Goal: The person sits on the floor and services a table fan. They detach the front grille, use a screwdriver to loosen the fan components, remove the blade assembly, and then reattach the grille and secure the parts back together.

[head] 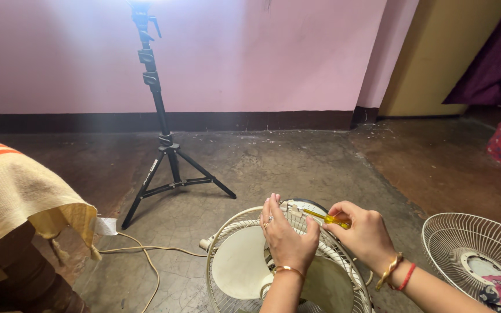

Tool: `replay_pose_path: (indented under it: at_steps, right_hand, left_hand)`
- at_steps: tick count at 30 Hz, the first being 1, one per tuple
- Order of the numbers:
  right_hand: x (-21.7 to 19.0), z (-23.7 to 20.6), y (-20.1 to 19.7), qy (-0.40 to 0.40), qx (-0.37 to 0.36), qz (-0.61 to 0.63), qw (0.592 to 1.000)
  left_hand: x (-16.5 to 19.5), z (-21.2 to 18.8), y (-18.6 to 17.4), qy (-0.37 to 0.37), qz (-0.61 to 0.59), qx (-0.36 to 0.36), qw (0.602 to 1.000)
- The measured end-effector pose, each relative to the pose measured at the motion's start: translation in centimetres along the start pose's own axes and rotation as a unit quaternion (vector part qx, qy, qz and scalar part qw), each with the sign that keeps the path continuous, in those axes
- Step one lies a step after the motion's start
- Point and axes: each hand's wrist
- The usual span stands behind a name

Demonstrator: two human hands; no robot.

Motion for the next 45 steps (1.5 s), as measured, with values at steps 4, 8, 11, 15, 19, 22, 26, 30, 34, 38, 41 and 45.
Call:
replay_pose_path:
  at_steps: [4, 8, 11, 15, 19, 22, 26, 30, 34, 38, 41, 45]
  right_hand:
    - [-1.1, -0.5, -0.1, -0.019, 0.003, -0.062, 0.998]
    - [-1.6, -0.1, -0.2, 0.052, -0.045, -0.088, 0.994]
    - [-1.6, 0.6, -0.2, 0.047, -0.065, -0.080, 0.994]
    - [-1.3, 1.2, -0.3, 0.046, -0.098, -0.087, 0.990]
    - [-1.2, 1.6, -0.4, 0.070, -0.122, -0.083, 0.986]
    - [-1.3, 1.7, -0.4, 0.066, -0.130, -0.081, 0.986]
    - [-1.3, 1.8, -0.5, 0.076, -0.130, -0.065, 0.986]
    - [-1.3, 1.8, -0.5, 0.084, -0.136, -0.066, 0.985]
    - [-1.4, 1.9, -0.7, 0.092, -0.145, -0.057, 0.983]
    - [-1.7, 1.9, -0.8, 0.102, -0.144, -0.062, 0.982]
    - [-1.8, 1.9, -0.8, 0.079, -0.131, -0.069, 0.986]
    - [-1.5, 1.9, -0.8, -0.081, -0.071, -0.049, 0.993]
  left_hand:
    - [0.2, 0.0, -0.1, -0.007, -0.003, -0.002, 1.000]
    - [0.3, 0.0, -0.2, -0.029, -0.014, -0.006, 0.999]
    - [0.3, 0.1, -0.2, -0.028, -0.010, 0.001, 1.000]
    - [0.1, 0.0, -0.2, -0.013, 0.001, 0.002, 1.000]
    - [-0.1, 0.0, -0.1, 0.004, 0.005, 0.000, 1.000]
    - [-0.1, 0.0, 0.0, 0.017, 0.003, 0.004, 1.000]
    - [0.1, -0.1, 0.1, -0.004, -0.012, 0.008, 1.000]
    - [0.1, -0.1, 0.0, -0.013, -0.015, 0.010, 1.000]
    - [-0.1, -0.1, -0.1, 0.013, -0.004, 0.017, 1.000]
    - [-0.2, 0.0, 0.1, 0.034, 0.001, 0.031, 0.999]
    - [-0.1, -0.1, 0.2, -0.006, -0.013, 0.018, 1.000]
    - [0.0, -0.1, 0.3, -0.030, -0.021, 0.010, 0.999]
Point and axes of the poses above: each hand's wrist, its own z-axis towards the middle knuckle, its own y-axis out of the palm, x = y × z, and after that the axes turned 9 degrees about x, right-handed
